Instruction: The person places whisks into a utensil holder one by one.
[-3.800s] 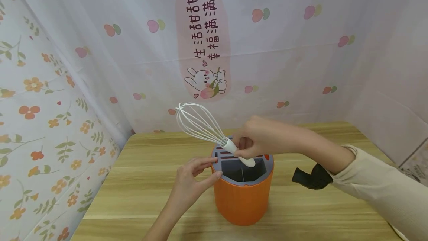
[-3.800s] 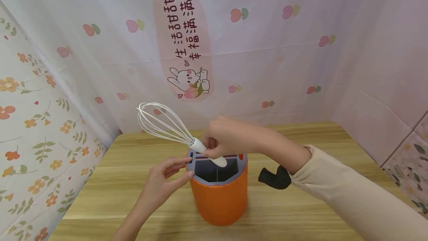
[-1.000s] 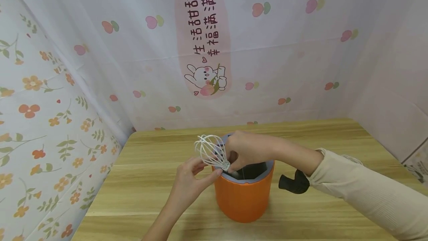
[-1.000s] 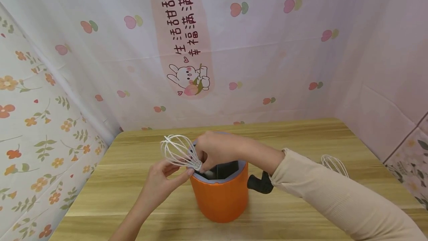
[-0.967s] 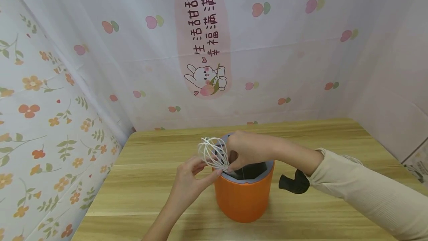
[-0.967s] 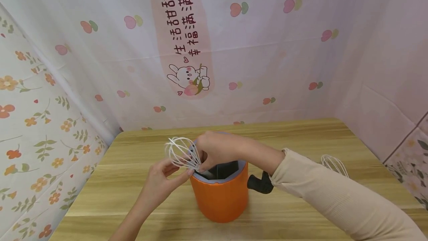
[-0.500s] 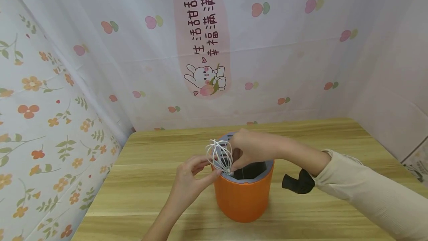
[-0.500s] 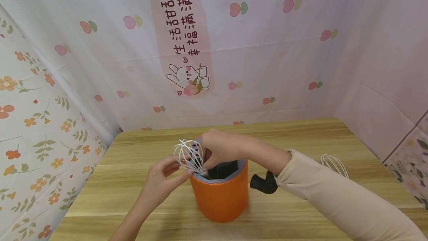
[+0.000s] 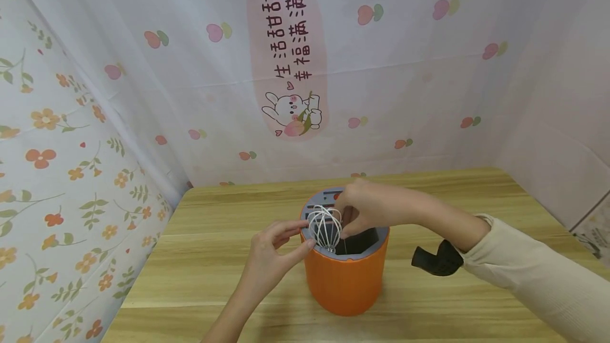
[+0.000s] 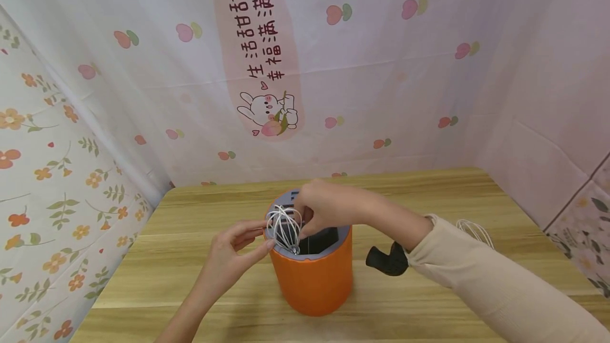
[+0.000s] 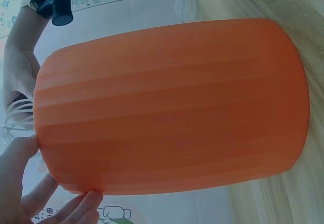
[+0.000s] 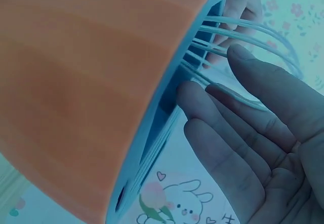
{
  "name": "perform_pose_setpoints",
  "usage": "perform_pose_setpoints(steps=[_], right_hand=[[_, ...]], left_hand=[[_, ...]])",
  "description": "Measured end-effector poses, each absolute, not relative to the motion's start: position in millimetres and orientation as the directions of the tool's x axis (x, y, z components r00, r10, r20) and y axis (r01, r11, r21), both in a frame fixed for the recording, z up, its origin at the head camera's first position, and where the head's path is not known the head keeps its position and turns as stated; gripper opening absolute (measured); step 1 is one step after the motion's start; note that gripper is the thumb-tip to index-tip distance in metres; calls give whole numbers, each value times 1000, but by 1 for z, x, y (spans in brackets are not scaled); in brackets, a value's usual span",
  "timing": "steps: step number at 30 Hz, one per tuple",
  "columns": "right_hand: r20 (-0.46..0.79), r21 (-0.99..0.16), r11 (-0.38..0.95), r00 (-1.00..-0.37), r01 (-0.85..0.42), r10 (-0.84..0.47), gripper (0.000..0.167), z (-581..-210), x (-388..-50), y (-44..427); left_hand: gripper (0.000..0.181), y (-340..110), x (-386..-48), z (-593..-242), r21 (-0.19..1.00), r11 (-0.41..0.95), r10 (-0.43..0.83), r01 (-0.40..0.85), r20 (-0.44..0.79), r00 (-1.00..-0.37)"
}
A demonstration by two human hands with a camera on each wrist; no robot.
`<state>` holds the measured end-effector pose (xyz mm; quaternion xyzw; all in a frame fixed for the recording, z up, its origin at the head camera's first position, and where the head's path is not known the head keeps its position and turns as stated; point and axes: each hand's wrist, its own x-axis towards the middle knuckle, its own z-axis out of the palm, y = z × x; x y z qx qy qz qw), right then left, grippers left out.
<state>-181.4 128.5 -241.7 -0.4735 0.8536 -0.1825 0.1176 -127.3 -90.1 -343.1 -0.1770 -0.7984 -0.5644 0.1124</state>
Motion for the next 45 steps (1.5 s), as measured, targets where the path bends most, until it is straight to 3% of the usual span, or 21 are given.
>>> perform_pose_setpoints(steps=[25, 34, 45], right_hand=[[-2, -545, 557, -664, -626, -748, 18, -223, -172, 176], [30, -498, 638, -746, -588, -665, 19, -229, -178, 210], [13, -531, 704, -835, -472, -550, 32, -246, -189, 264]], left_hand=[[29, -87, -126, -342, 873, 299, 156, 386, 355, -922], [30, -87, -124, -341, 877, 301, 143, 374, 347, -927], [30, -88, -125, -342, 873, 291, 148, 390, 362, -920]])
